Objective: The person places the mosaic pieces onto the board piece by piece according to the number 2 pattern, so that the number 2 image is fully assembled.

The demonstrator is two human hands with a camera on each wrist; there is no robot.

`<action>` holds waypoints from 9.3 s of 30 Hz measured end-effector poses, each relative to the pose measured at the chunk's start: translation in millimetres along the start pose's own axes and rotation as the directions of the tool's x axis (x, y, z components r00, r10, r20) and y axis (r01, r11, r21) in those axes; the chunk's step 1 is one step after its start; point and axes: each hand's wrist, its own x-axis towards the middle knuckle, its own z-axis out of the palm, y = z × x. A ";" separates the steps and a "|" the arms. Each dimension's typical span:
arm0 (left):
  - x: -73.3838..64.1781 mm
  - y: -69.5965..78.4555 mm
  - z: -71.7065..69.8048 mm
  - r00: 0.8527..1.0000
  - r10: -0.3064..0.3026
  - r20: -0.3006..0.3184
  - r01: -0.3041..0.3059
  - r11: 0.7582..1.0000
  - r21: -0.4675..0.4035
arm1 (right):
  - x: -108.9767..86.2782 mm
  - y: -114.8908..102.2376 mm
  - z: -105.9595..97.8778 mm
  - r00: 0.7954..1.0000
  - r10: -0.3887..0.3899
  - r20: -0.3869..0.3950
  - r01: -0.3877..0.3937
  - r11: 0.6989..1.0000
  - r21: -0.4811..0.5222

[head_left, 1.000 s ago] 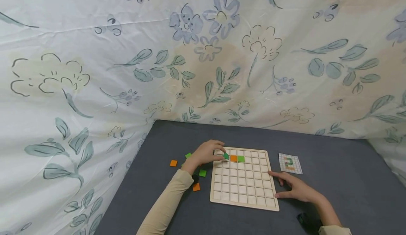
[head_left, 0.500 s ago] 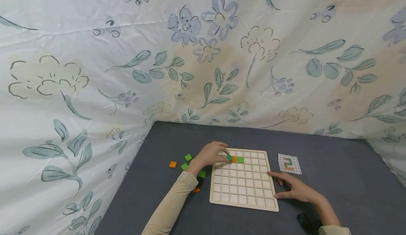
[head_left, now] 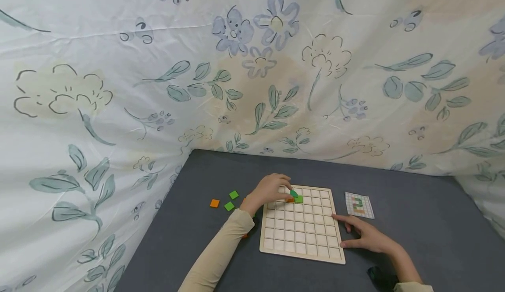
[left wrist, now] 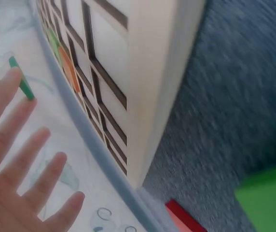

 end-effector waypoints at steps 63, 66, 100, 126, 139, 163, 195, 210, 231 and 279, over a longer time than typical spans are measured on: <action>29.9 44.2 24.4 0.988 -0.138 0.067 0.132 0.987 0.095 | -0.6 1.1 1.1 0.998 0.062 -0.007 -0.062 0.998 -0.009; 28.7 42.1 24.5 0.990 -0.124 0.061 0.119 0.990 0.080 | -0.4 1.3 1.3 0.997 0.071 -0.007 -0.071 0.997 0.002; -2.2 24.1 13.6 0.981 -0.191 0.030 0.193 0.978 -0.084 | -2.4 2.6 0.5 0.999 0.032 0.002 -0.032 0.999 0.027; -38.9 -8.3 -5.8 0.945 -0.321 -0.059 0.298 0.923 -0.242 | -2.2 4.2 -2.4 1.000 0.021 0.001 -0.021 1.000 -0.011; -59.4 -31.2 -9.1 0.933 -0.342 -0.111 0.313 0.924 -0.217 | -1.6 3.9 -2.5 1.000 0.023 -0.004 -0.023 0.999 -0.027; -86.5 -64.2 -13.2 0.895 -0.432 -0.111 0.408 0.894 -0.185 | -3.0 3.5 0.8 1.000 0.025 -0.013 -0.025 0.999 -0.032; -115.5 -85.3 -26.1 0.862 -0.499 -0.084 0.489 0.865 -0.116 | -2.5 4.3 0.0 0.999 0.032 -0.009 -0.032 0.999 -0.024; -122.7 -89.5 -28.5 0.844 -0.527 -0.106 0.517 0.849 -0.105 | -3.2 5.5 -0.8 1.000 -0.013 -0.019 0.012 0.998 -0.054; -121.8 -88.8 -27.8 0.880 -0.441 -0.177 0.431 0.898 -0.092 | -3.2 6.1 -2.3 1.000 -0.013 -0.007 0.013 1.000 -0.008; -73.9 -37.9 -17.2 0.928 -0.344 -0.143 0.341 0.939 -0.046 | -2.4 3.9 -1.7 1.000 0.007 -0.005 -0.007 0.999 -0.044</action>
